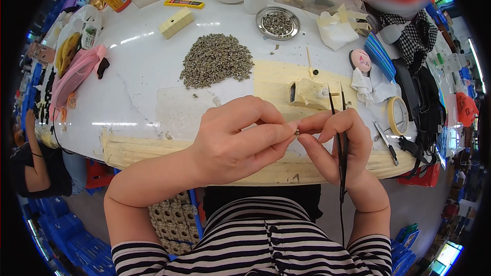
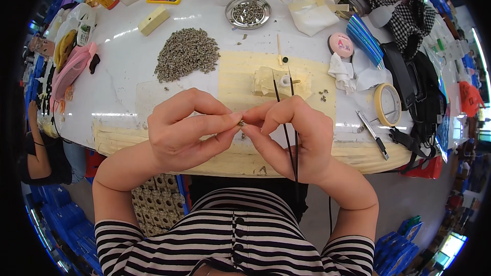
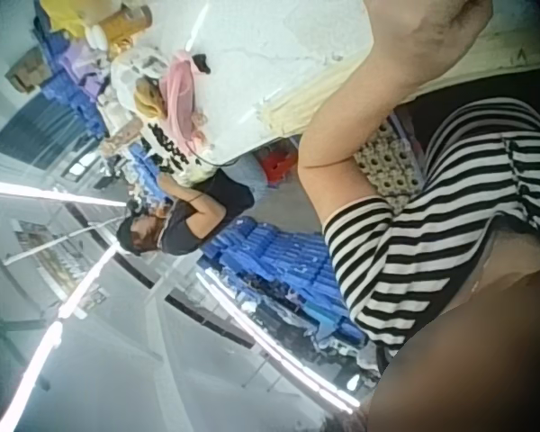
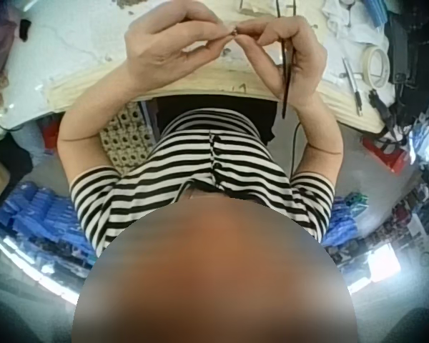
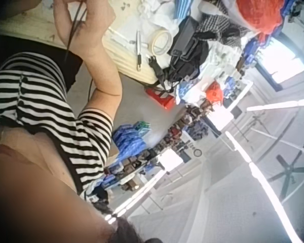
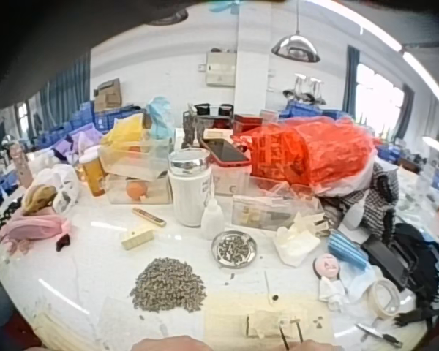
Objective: The person picks up small electrical components from a pile on the table and uses tweezers to insert them into a small cream-colored housing, handling components one at a time.
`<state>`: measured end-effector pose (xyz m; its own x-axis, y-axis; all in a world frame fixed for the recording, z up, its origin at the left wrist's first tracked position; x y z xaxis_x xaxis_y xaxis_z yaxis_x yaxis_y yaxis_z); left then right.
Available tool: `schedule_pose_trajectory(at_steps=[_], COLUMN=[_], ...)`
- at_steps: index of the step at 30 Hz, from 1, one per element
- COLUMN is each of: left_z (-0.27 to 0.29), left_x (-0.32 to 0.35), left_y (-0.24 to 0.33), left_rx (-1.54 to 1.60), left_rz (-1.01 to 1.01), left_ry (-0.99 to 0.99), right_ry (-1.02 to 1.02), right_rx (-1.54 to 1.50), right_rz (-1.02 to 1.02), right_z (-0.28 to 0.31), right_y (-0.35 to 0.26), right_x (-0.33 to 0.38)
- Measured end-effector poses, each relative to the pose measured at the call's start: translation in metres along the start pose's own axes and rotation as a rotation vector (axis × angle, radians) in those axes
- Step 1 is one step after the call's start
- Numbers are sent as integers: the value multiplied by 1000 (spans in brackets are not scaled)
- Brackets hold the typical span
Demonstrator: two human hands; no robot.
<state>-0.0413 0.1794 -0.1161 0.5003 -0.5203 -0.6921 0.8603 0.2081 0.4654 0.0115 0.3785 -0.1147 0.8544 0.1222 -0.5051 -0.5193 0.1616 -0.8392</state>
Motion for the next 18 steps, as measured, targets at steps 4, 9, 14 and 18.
schedule_pose_trajectory(at_steps=[4, 9, 14, 18], left_z=[0, 0, 0, 0], left_x=[0, 1, -1, -1], left_y=[1, -1, -4, -4], left_rx=[-29, -13, 54, 39], left_rz=[10, 78, 151, 135], left_ry=[-9, -38, -66, -30], right_ry=[6, -42, -154, -57], right_rx=[46, 211, 319, 302], right_rz=[34, 249, 465, 402], right_z=[2, -1, -5, -4], right_y=[-1, -3, -2, 1], right_x=[2, 2, -5, -3])
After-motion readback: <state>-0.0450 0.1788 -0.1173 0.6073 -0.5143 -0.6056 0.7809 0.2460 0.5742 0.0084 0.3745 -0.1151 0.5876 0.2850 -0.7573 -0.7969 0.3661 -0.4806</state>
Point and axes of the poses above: each hand's wrist, its own x-axis away from the middle knuckle, its own z-axis out of the back of the hand, y = z × x, the point moved 1 cm from there along -x, towards the middle knuckle, and after that the axes turned 7 degrees about -x, right-handed, at the moved point
